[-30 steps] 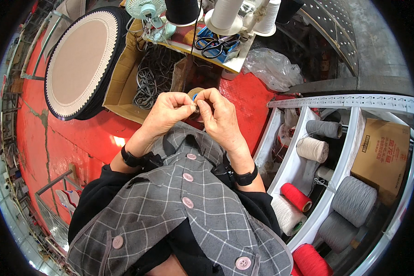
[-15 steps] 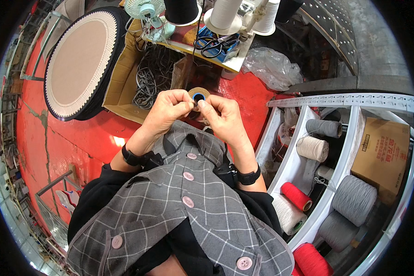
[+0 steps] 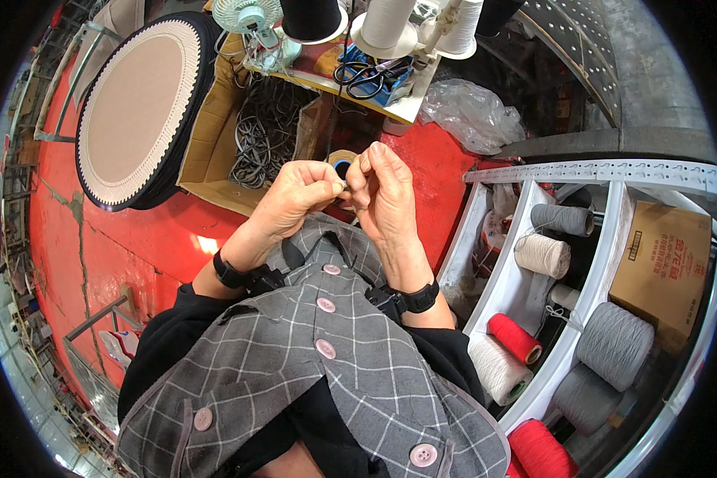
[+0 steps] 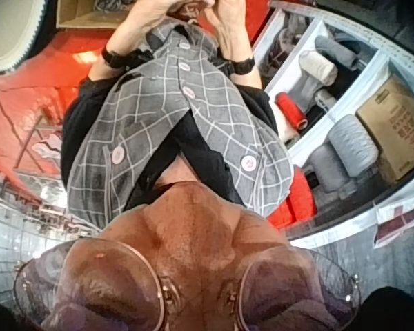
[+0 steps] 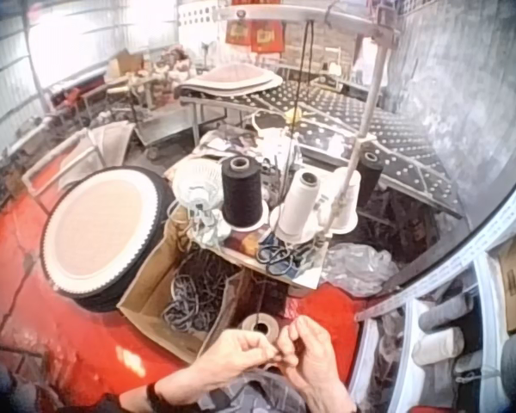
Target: Sewing and finishing the edges of circular and rectangular mats using an industrial sewing machine.
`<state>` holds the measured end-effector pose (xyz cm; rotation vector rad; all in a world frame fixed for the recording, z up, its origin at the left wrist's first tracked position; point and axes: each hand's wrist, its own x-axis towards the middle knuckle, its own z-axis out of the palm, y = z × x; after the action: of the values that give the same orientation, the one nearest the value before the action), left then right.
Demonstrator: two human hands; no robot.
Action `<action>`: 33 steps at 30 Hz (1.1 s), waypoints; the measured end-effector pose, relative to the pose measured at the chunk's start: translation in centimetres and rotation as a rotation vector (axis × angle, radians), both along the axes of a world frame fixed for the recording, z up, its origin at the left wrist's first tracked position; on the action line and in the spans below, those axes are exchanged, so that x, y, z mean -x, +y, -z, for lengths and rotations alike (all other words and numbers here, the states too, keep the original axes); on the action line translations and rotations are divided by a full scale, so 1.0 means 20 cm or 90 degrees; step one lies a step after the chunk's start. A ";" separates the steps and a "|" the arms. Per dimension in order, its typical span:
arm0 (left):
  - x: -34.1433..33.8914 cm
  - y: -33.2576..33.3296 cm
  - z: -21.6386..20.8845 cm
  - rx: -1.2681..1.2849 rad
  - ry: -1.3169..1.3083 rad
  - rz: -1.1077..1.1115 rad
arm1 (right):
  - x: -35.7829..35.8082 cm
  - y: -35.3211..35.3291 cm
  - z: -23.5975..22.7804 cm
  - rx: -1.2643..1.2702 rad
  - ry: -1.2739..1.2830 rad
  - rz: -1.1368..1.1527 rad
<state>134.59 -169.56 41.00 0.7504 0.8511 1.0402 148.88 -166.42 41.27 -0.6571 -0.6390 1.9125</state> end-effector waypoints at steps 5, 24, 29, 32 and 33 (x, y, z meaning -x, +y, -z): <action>-0.06 0.00 -0.03 0.002 -0.034 0.028 | 0.00 0.01 -0.01 -0.003 0.073 0.008; 0.07 0.03 0.44 -0.117 0.175 -0.057 | 0.12 0.06 0.26 0.073 -0.174 0.077; 0.48 -0.16 0.50 -0.349 0.704 0.014 | 0.06 -0.01 0.56 -0.503 -0.898 0.142; 0.91 -0.54 0.44 -0.502 0.750 -0.099 | 0.16 -0.05 0.71 -0.684 -1.094 0.343; 1.07 -0.66 0.48 -0.502 0.693 -0.074 | 0.15 -0.05 0.81 -0.704 -1.153 0.419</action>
<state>113.28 -182.67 31.42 2.0586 1.4091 1.0399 145.98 -167.42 25.05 -1.4124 -1.9460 -0.2455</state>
